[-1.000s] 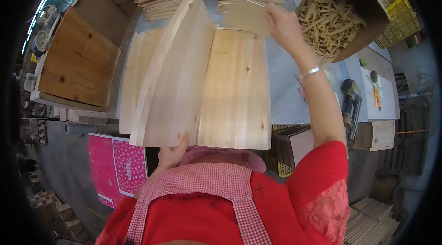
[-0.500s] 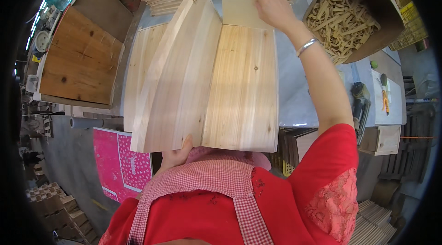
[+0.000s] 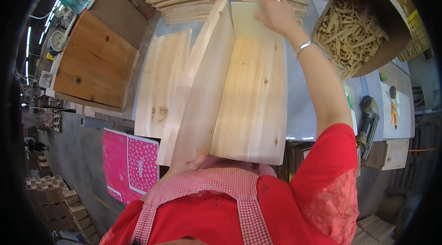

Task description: Assembling wooden storage boxes by applying glue to wooden boards and stacking components.

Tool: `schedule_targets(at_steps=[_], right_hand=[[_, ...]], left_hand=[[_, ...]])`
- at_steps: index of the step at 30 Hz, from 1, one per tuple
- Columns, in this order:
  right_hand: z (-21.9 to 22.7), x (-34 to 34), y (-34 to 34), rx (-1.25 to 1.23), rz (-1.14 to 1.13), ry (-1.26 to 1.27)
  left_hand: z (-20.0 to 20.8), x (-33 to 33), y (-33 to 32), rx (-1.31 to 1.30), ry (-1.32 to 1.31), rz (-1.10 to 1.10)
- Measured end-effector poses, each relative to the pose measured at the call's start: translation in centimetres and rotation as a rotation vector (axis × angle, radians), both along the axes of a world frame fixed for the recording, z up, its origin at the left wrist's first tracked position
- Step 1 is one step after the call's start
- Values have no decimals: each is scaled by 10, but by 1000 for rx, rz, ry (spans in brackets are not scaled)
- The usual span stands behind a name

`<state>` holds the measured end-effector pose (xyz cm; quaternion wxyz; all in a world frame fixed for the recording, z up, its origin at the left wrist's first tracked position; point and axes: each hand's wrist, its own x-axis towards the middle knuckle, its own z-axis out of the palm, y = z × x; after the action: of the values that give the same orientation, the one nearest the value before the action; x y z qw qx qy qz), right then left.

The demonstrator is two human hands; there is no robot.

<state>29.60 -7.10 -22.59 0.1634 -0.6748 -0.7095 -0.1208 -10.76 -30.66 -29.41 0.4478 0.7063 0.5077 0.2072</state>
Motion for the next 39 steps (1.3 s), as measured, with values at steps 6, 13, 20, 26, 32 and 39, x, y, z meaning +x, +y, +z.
schedule_targets(at_steps=[6,13,20,26,32,39], right_hand=[[-7,12,6,22,-1,56],[8,4,2,-9,16,0],[22,5,9,-175,-3,-122],[238,-3,48,765,128,449],[401,-62,15,738,-15,1120],[415,-27,40,1089,-103,1059]], left_hand=[[-7,2,-5,100,41,-71],[2,13,3,263,-50,-44],[-28,7,8,437,-158,-124],[11,-18,6,87,-110,-315],[-13,-67,8,160,-340,-150],[-14,-83,5,108,-503,116]])
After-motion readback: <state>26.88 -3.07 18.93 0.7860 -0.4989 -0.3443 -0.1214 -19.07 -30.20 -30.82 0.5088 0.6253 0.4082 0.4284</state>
